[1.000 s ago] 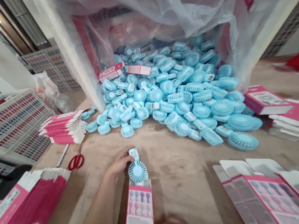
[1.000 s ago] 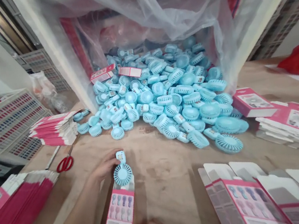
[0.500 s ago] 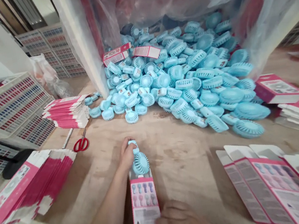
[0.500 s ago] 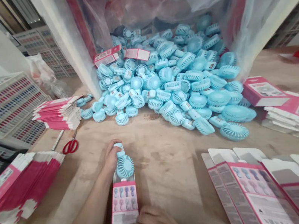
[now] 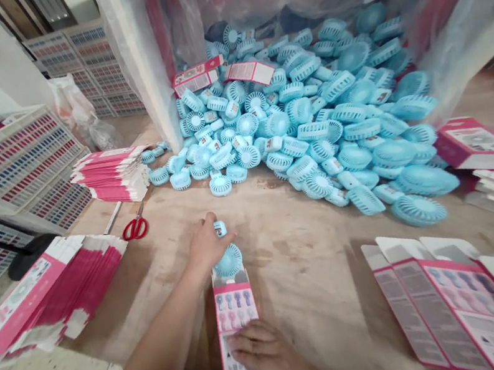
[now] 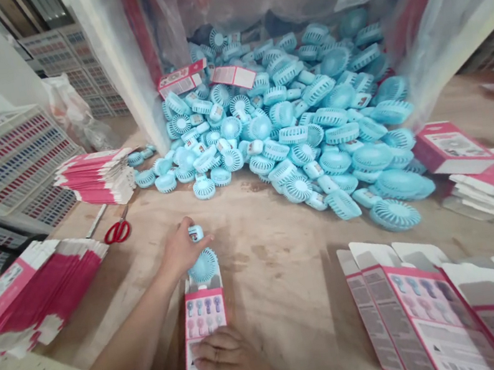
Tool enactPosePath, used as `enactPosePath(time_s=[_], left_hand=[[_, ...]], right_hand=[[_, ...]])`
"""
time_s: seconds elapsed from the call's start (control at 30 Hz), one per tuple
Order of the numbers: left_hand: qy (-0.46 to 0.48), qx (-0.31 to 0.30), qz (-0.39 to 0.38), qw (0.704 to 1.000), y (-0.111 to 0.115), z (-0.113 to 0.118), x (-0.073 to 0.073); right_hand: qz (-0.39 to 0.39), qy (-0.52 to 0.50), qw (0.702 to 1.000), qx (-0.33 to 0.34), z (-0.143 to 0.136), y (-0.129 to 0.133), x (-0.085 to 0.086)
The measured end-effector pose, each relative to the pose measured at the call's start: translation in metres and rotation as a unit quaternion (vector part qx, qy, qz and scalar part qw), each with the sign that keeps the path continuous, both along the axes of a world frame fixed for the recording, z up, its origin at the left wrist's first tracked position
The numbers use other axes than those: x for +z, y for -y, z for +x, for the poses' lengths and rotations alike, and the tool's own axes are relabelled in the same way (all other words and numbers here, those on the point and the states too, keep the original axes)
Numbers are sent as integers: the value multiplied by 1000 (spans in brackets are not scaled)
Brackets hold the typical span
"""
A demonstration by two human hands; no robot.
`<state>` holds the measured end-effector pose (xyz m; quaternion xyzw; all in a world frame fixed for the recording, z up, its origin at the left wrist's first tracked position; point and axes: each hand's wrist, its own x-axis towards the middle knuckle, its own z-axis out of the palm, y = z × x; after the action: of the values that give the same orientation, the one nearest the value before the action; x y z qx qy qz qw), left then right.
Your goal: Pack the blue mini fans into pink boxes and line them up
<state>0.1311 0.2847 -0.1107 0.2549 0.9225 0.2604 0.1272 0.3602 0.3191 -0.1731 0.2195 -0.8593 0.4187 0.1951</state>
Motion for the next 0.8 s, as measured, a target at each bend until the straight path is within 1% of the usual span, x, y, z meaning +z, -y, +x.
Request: enactPosePath(time_s=[0.07, 0.13, 0.23, 0.33, 0.37, 0.4, 0.47, 0.53, 0.57, 0.6, 0.63, 0.67, 0.7, 0.73, 0.77, 0.8], left_hand=[[-3, -39, -45, 998, -1, 0, -1], [6, -76, -81, 994, 4, 3, -2], [35, -140, -108, 984, 23, 12, 3], [88, -260, -97, 957, 49, 28, 11], [99, -298, -84, 946, 56, 34, 14], [103, -324, -65, 938, 63, 39, 15], [99, -340, -32, 935, 72, 43, 18], [81, -334, -26, 939, 72, 33, 24], [60, -330, -34, 941, 66, 23, 29], [27, -324, -43, 945, 56, 12, 36], [-11, -314, -39, 948, 41, 1, 45], [-41, -305, -18, 951, 20, -7, 53], [-47, -298, 23, 953, -5, -10, 61], [-28, -300, 74, 951, -33, -6, 68], [6, -311, 125, 942, -63, 5, 72], [51, -329, 173, 927, -93, 24, 74]], right_hand=[[-4, -5, 1000, 1, -1, 1, 0], [-10, -15, 1000, 11, -1, 1, 0], [-14, -26, 999, 14, 0, -1, 0], [-16, -34, 999, 8, 0, -2, 3], [-19, -37, 999, 8, -1, -2, 4], [-26, -42, 999, 8, -2, -2, 4], [-43, -54, 998, 11, -5, -2, 3], [-55, -62, 997, -4, -9, -3, -4], [-52, -60, 996, -26, -10, -5, -11], [-42, -48, 996, -64, -11, -7, -18], [-20, -32, 995, -97, -12, -9, -26], [8, -11, 992, -125, -13, -11, -34], [44, 8, 990, -134, -13, -12, -40], [78, 21, 989, -127, -12, -14, -43], [105, 30, 987, -122, -12, -16, -44], [125, 35, 984, -122, -11, -17, -42]])
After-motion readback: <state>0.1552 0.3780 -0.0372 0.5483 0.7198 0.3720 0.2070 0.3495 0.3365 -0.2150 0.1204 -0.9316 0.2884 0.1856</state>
